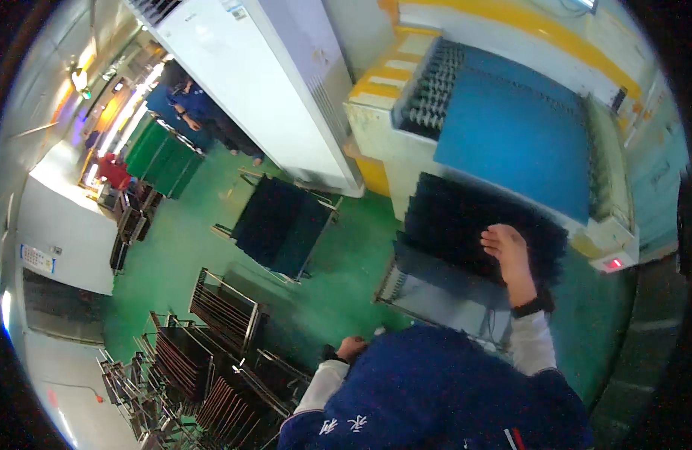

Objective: Feeding flat sheets into a roller machine and organizing them into racks on a factory floor.

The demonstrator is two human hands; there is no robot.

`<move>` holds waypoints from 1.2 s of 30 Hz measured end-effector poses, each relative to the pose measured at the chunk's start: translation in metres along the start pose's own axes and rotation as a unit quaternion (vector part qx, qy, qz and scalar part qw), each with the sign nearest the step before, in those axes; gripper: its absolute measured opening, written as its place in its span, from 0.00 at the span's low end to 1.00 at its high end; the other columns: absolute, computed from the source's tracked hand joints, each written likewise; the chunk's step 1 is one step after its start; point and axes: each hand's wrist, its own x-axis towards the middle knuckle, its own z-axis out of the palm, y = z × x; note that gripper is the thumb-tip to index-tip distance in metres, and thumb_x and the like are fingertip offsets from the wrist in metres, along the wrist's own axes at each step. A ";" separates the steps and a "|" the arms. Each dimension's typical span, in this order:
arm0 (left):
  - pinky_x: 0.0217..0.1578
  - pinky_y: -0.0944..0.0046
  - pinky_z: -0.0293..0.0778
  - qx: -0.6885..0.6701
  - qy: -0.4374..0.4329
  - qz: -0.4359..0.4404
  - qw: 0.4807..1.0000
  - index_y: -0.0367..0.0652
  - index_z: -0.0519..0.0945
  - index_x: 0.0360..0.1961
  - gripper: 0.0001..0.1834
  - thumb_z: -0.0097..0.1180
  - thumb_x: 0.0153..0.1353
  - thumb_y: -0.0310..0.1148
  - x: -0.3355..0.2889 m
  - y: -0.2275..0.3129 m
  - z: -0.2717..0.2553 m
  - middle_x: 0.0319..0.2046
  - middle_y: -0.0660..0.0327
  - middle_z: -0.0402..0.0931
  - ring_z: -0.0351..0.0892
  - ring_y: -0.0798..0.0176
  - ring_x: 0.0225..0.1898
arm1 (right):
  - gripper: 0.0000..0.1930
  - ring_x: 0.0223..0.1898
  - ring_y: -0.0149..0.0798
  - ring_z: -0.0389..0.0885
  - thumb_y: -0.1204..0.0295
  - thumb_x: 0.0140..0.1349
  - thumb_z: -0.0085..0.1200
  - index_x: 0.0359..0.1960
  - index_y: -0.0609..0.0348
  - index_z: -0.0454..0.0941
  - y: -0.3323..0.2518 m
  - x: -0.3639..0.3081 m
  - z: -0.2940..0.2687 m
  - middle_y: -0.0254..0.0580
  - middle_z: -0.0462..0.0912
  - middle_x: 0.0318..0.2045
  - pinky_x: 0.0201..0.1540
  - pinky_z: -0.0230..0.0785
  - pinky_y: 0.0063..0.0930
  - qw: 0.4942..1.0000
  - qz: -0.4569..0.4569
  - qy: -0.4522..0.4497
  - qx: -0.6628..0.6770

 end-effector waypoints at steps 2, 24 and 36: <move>0.36 0.62 0.74 -0.058 -0.057 -0.020 0.997 0.37 0.81 0.38 0.26 0.63 0.47 0.49 -0.001 -0.008 -0.002 0.35 0.55 0.81 0.80 0.61 0.34 | 0.12 0.32 0.32 0.80 0.64 0.62 0.53 0.37 0.61 0.76 0.003 -0.014 0.004 0.42 0.82 0.33 0.37 0.72 0.24 0.996 -0.048 -0.026 -0.071; 0.30 0.64 0.75 -0.123 -0.051 -0.045 0.990 0.38 0.81 0.40 0.27 0.66 0.46 0.49 -0.016 -0.080 -0.009 0.33 0.57 0.81 0.79 0.64 0.29 | 0.15 0.38 0.54 0.78 0.63 0.52 0.57 0.36 0.61 0.77 0.046 -0.057 0.028 0.54 0.80 0.34 0.40 0.70 0.45 0.677 -0.102 -0.057 -0.727; 0.27 0.63 0.75 -0.076 -0.027 -0.002 0.997 0.38 0.80 0.37 0.25 0.61 0.49 0.51 -0.034 -0.096 -0.016 0.29 0.58 0.80 0.78 0.63 0.26 | 0.19 0.41 0.56 0.77 0.60 0.45 0.61 0.34 0.61 0.80 0.055 -0.039 0.023 0.57 0.80 0.36 0.43 0.69 0.44 0.679 -0.078 -0.053 -0.728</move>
